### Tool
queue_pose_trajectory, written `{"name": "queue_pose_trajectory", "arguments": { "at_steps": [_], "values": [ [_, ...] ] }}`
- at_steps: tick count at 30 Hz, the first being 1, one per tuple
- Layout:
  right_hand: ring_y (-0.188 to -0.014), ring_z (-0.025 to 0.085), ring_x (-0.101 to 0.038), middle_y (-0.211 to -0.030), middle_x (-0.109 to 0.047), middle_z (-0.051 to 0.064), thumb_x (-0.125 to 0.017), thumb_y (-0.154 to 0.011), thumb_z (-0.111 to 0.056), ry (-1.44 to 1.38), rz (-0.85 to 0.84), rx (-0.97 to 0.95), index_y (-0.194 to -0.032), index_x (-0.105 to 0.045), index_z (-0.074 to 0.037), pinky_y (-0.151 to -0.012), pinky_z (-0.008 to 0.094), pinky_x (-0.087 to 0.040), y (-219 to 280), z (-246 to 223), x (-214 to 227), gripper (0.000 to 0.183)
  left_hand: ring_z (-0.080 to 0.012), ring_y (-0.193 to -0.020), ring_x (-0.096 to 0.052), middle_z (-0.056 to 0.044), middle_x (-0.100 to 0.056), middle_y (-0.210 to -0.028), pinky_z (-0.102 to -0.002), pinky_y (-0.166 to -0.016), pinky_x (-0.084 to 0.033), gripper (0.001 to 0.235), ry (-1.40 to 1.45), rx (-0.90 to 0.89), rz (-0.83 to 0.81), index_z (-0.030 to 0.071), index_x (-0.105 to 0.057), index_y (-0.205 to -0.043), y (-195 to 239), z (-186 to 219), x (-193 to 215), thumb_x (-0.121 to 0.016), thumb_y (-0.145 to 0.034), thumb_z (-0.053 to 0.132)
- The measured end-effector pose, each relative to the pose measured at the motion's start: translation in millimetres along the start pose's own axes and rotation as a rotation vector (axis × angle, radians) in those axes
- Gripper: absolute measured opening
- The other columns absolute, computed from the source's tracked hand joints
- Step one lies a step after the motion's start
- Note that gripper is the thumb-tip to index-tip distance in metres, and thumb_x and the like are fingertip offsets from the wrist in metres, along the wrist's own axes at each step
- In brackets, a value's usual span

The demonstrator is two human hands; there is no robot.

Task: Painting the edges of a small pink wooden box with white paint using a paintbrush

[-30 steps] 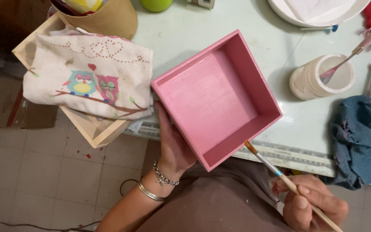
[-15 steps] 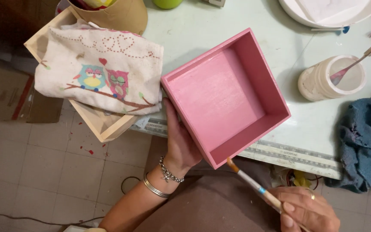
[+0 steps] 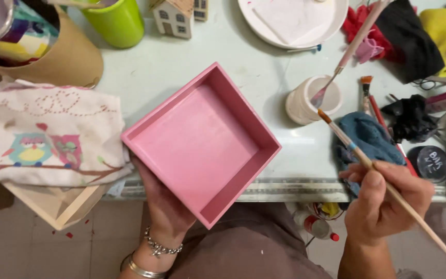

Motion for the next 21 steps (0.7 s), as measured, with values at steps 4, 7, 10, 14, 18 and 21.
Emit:
{"name": "queue_pose_trajectory", "arguments": {
  "at_steps": [4, 7, 10, 14, 18, 21],
  "values": [
    [-0.066, 0.025, -0.061, -0.084, -0.057, 0.025, -0.049, -0.099, 0.000, 0.130, -0.125, -0.077, -0.103, -0.048, 0.013, -0.057, 0.028, -0.051, -28.2, 4.8, -11.6, 0.014, -0.0317, -0.106, -0.054, -0.012, -0.056, -0.120, -0.051, -0.082, -0.047, 0.075, 0.005, -0.033, -0.042, 0.017, -0.045, -0.129, -0.1, 0.4, 7.3, -0.043, -0.073, 0.065],
    [-0.063, 0.022, -0.059, -0.081, -0.057, 0.023, -0.050, -0.097, -0.003, 0.128, -0.170, -0.087, -0.100, -0.049, 0.013, -0.053, 0.025, -0.050, -40.0, 3.7, -22.2, 0.016, -0.0315, -0.106, -0.054, -0.011, -0.056, -0.120, -0.051, -0.082, -0.047, 0.075, 0.005, -0.021, -0.048, 0.017, -0.045, -0.129, 0.0, 0.6, 8.5, -0.043, -0.073, 0.066],
    [-0.059, 0.016, -0.056, -0.077, -0.061, 0.013, -0.052, -0.097, 0.001, 0.297, -0.250, -0.034, -0.096, -0.054, 0.008, -0.054, 0.025, -0.044, -50.3, 0.5, -31.9, 0.007, -0.0313, -0.106, -0.054, -0.011, -0.056, -0.120, -0.051, -0.082, -0.046, 0.075, 0.003, -0.009, -0.045, 0.017, -0.045, -0.129, 1.4, 1.1, 9.4, -0.042, -0.072, 0.066],
    [-0.050, 0.014, -0.047, -0.071, -0.057, 0.009, -0.056, -0.096, -0.002, 0.413, -0.295, -0.053, -0.095, -0.058, 0.002, -0.046, 0.027, -0.037, -51.8, 13.2, -39.9, 0.005, -0.0310, -0.105, -0.054, -0.011, -0.056, -0.120, -0.050, -0.082, -0.046, 0.075, 0.000, 0.005, -0.044, 0.018, -0.045, -0.129, 1.7, 1.5, 9.2, -0.041, -0.072, 0.067],
    [-0.053, 0.029, -0.057, -0.066, -0.060, 0.014, -0.064, -0.090, -0.001, 0.385, -0.250, 0.013, -0.091, -0.064, 0.001, -0.052, 0.034, -0.046, -51.1, 24.0, -42.7, 0.002, -0.0306, -0.105, -0.054, -0.010, -0.056, -0.119, -0.050, -0.082, -0.046, 0.076, 0.001, 0.017, -0.030, 0.018, -0.045, -0.129, 2.4, 0.8, 9.3, -0.040, -0.072, 0.068],
    [-0.053, 0.031, -0.057, -0.064, -0.058, 0.015, -0.063, -0.091, 0.000, 0.375, -0.253, 0.032, -0.092, -0.063, 0.001, -0.050, 0.034, -0.045, -51.2, 25.3, -46.5, 0.002, -0.0303, -0.105, -0.054, -0.010, -0.056, -0.119, -0.050, -0.082, -0.045, 0.076, 0.003, 0.022, -0.017, 0.018, -0.045, -0.129, 2.2, 0.6, 8.5, -0.040, -0.071, 0.068]
  ]
}}
Point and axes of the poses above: each hand's wrist, its own y-axis away from the middle knuckle, its own x-axis out of the back of the hand, z = x × y, the point moved 6 cm from there along -y, towards the middle knuckle
